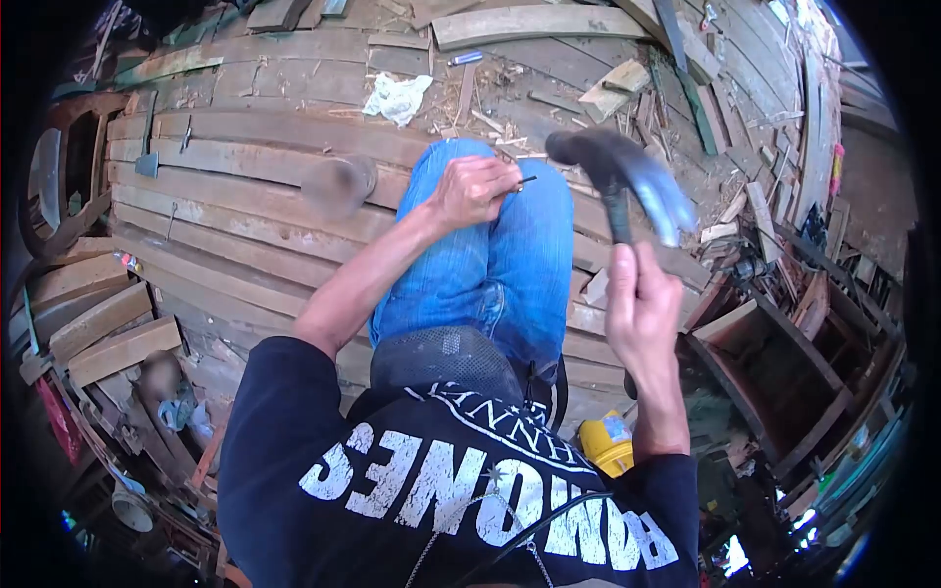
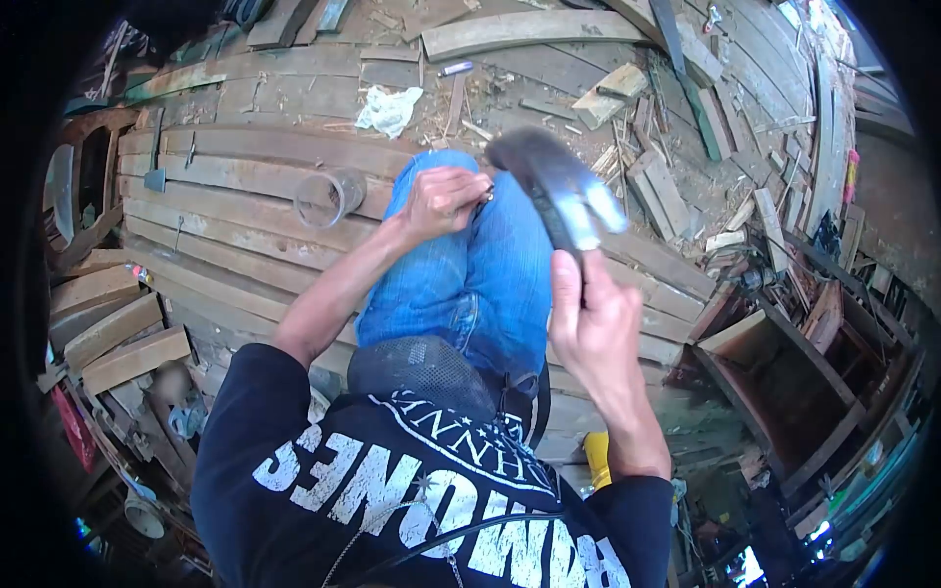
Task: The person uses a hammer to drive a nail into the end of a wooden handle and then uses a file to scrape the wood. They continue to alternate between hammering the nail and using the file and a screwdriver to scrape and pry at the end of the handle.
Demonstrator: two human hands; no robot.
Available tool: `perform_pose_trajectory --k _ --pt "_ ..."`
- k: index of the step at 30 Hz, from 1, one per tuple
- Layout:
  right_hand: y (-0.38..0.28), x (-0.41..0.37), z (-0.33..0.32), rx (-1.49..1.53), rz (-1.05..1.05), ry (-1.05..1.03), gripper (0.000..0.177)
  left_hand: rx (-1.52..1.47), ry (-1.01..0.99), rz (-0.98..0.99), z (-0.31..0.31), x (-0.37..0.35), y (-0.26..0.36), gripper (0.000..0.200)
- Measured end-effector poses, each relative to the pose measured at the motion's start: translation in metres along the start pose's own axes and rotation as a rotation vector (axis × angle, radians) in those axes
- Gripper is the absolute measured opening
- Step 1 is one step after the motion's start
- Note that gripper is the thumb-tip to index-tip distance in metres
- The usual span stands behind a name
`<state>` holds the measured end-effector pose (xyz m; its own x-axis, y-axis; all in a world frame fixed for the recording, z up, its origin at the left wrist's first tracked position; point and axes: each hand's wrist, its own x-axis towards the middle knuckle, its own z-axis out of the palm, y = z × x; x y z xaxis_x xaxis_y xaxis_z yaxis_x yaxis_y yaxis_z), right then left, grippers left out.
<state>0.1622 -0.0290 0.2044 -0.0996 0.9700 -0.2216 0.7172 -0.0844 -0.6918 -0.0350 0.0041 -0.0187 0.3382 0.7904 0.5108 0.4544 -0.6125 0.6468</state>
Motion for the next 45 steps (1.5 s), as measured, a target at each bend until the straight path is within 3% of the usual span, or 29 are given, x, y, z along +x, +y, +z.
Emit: perform_pose_trajectory --k 3,8,11,16,18,20,32,45 --pt "0.003 -0.006 -0.005 0.082 -0.079 0.053 0.025 0.008 0.038 0.030 0.001 -0.002 0.000 0.024" --pt "0.030 -0.009 0.018 -0.152 -0.063 -0.083 0.016 0.050 -0.016 0.096 -0.001 0.002 -0.002 0.025" --pt "0.004 -0.004 0.002 -0.047 0.004 0.002 0.029 0.000 0.045 0.029 0.002 -0.006 0.001 0.024" --pt "0.015 -0.013 0.007 0.036 -0.124 0.086 0.025 -0.022 0.077 0.021 0.001 0.001 -0.001 0.024" --pt "0.027 -0.016 0.019 -0.056 -0.076 0.033 0.025 -0.024 0.034 0.009 -0.002 0.000 -0.003 0.023" --pt "0.035 -0.016 0.027 -0.162 0.077 -0.200 0.022 -0.029 -0.019 -0.003 0.001 0.000 -0.003 0.022" --pt "0.055 -0.035 0.009 -0.020 0.140 0.040 0.027 -0.073 -0.064 -0.035 -0.012 0.007 0.006 0.005" --pt "0.076 -0.063 0.018 0.009 0.251 0.004 0.026 -0.014 -0.120 -0.034 -0.019 0.017 0.013 0.010"
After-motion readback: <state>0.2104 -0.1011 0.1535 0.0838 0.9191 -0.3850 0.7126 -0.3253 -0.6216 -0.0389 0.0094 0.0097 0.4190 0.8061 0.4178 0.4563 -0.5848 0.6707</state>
